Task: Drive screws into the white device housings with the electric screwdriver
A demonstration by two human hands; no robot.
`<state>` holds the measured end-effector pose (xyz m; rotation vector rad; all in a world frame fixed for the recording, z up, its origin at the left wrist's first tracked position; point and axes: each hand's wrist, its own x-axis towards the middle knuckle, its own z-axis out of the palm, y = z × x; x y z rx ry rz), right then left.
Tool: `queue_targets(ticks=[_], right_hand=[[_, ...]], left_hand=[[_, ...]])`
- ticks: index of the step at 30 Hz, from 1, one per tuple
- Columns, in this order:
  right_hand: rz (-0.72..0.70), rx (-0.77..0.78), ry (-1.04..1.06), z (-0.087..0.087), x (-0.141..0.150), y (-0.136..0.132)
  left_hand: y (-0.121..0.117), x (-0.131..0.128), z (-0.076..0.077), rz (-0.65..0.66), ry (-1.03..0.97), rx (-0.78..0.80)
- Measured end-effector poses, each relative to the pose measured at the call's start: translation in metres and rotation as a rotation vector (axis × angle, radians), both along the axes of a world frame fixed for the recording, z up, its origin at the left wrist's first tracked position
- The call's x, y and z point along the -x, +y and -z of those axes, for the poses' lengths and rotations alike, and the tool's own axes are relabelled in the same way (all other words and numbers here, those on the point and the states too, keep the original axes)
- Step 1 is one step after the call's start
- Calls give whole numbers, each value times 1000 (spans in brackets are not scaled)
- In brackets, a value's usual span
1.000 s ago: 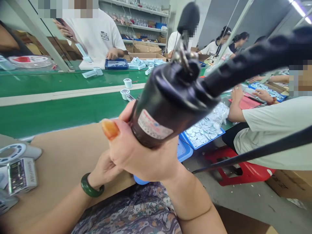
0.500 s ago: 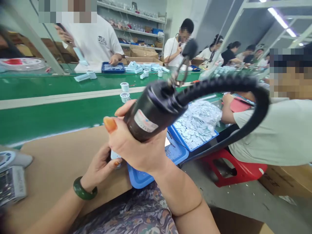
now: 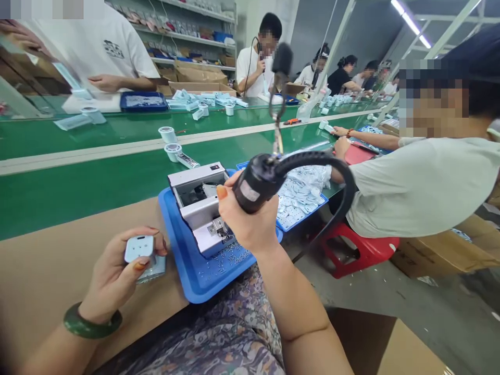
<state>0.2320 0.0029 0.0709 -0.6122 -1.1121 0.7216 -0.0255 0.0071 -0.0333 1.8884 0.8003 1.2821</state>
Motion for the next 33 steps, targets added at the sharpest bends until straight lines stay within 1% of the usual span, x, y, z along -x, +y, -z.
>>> queue_targets(ticks=[4,8,10,12,14,15,17,19,21,24,26,28,30,33], right_hand=[[16,92,-23,-1,5,-2],[-29,204,-75,-9,3,-11],[-29,176,-33,-14,4,-17],[-37,82,72,-23,6,-22],[-75,14,178,-33,12,-26],[-97,4,212,-38,15,-28],[-111,3,220,-46,19,-28],[-71,0,168,-48,18,-27],[-3,-12,95,-43,12,-24],[93,-20,2,-23,-1,-18],[118,-13,-17,-9,-7,-13],[123,-16,-11,2,-8,-9],[131,-24,-9,6,-5,-6],[114,-10,-9,4,0,-6]], left_hand=[[-1,4,5,0,2,31],[1,5,6,17,2,14],[1,3,5,5,42,-18],[-1,0,2,-29,115,-54],[-5,-4,0,-45,184,-77],[-6,-6,0,-42,205,-81],[-8,-8,0,-29,215,-82],[-9,-7,1,-46,203,-83],[-9,-6,5,-66,181,-95],[-7,-3,11,-48,169,-87],[-5,-2,14,-35,177,-64],[-5,-1,15,-35,182,-61],[-5,1,15,-41,182,-76],[-4,3,14,-66,194,-81]])
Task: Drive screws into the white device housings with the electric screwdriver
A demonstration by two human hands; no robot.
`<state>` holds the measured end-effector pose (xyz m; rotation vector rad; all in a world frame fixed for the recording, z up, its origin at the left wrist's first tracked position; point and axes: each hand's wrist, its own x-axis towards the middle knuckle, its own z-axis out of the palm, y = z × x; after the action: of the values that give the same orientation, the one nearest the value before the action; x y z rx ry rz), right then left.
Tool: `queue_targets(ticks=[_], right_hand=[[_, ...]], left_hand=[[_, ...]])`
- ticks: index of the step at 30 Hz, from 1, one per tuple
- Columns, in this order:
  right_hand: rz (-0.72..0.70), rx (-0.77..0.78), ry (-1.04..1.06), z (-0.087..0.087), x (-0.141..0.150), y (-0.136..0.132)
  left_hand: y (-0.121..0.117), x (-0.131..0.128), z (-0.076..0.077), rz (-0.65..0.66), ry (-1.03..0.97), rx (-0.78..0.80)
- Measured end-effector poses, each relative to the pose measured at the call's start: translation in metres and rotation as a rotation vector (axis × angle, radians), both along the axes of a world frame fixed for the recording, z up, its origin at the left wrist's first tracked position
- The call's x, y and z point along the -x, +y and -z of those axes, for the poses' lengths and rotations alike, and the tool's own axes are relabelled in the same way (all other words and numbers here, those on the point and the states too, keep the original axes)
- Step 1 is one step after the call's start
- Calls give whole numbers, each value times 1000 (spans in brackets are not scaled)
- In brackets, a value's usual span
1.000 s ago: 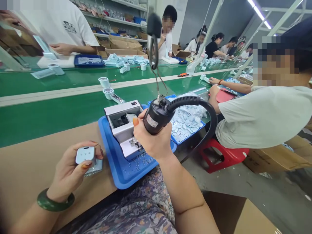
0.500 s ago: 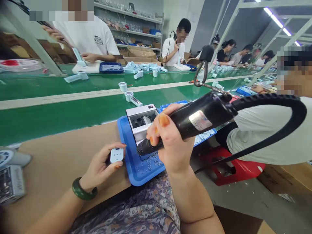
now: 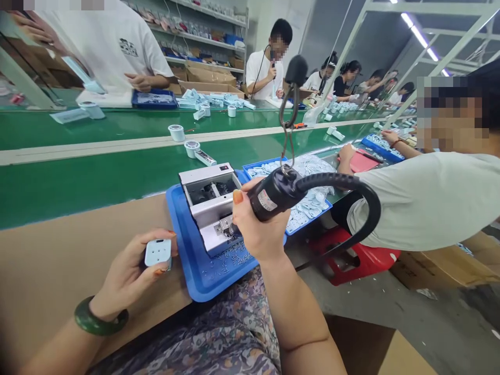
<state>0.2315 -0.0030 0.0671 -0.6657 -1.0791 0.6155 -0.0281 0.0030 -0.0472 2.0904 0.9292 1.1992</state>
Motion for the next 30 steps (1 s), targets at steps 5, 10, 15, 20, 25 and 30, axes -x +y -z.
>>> queue_targets(ticks=[5,10,15,20,25,30], right_hand=[[-17,5,8,-5,5,-3],[-3,85,-6,-4,8,-2],[-63,267,-90,-9,2,-5],[-179,120,95,-28,2,-21],[-283,42,182,-61,19,-37],[-341,50,157,-66,37,-35]], left_hand=[[1,2,-5,24,12,-17],[2,4,-5,37,24,16],[3,3,-1,-7,13,4],[-2,-9,-11,8,33,-23],[-8,-21,-24,76,115,-37],[-8,-24,-22,102,74,-121]])
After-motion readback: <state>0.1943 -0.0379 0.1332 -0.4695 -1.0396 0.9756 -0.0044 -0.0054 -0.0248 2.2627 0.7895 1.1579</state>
